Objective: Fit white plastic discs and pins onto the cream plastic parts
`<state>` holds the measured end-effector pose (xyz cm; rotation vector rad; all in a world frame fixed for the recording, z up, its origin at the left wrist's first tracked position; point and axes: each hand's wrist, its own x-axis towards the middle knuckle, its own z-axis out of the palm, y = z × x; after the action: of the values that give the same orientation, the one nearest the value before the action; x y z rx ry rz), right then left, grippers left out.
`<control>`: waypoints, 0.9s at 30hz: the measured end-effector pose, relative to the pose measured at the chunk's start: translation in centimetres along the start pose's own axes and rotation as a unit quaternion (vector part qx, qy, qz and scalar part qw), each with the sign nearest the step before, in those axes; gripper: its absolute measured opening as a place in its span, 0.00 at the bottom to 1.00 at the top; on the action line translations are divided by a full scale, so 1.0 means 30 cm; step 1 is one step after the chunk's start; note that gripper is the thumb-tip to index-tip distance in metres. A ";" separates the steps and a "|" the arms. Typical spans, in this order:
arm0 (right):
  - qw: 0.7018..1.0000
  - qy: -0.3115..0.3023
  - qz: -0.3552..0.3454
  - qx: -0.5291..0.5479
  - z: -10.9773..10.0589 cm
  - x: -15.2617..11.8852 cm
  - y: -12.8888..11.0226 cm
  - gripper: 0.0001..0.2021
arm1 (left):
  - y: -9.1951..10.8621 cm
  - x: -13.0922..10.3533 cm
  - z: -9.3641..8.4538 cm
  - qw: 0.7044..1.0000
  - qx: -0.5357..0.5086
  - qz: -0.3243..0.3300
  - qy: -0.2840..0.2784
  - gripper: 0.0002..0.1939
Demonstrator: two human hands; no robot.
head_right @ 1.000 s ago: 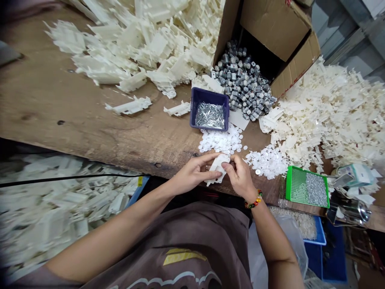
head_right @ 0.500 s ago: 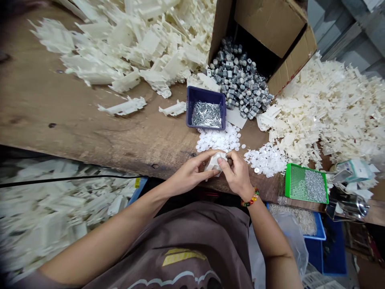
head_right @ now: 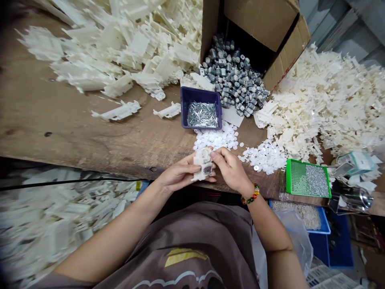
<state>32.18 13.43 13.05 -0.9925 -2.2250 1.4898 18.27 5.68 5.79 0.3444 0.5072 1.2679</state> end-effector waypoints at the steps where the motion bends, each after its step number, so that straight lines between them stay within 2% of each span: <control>1: 1.000 -0.004 0.002 -0.004 0.000 0.002 -0.009 0.16 | 0.000 -0.005 -0.004 1.000 -0.009 -0.007 -0.002 0.29; 8: 0.989 0.047 -0.042 -0.132 0.052 -0.001 -0.033 0.10 | -0.011 -0.012 -0.018 1.000 0.007 -0.002 0.015 0.33; 11: 0.987 0.062 -0.047 -0.141 0.065 -0.012 -0.040 0.09 | -0.013 -0.015 -0.020 1.000 -0.001 -0.007 0.015 0.33; 14: 0.994 0.044 -0.020 -0.095 0.062 -0.015 -0.038 0.09 | -0.010 -0.019 -0.009 1.000 -0.002 -0.012 0.015 0.33; 18: 0.999 0.028 0.025 -0.008 0.055 -0.006 -0.012 0.09 | 0.000 -0.020 0.009 0.998 0.045 -0.007 0.049 0.33; 22: 0.997 0.006 0.044 0.067 0.060 -0.001 0.009 0.11 | 0.003 -0.023 0.003 0.996 0.069 -0.003 0.054 0.36; 24: 0.999 0.012 0.037 0.022 0.071 -0.004 0.001 0.13 | 0.000 -0.027 -0.004 0.996 0.067 -0.005 0.055 0.38; 27: 0.983 0.103 0.006 -0.152 0.100 -0.010 -0.023 0.14 | -0.007 -0.032 -0.009 0.995 0.064 0.014 0.076 0.36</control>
<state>30.41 10.98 12.43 -1.1896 -2.3376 1.0140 18.09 4.68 5.61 0.3659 0.7178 1.2971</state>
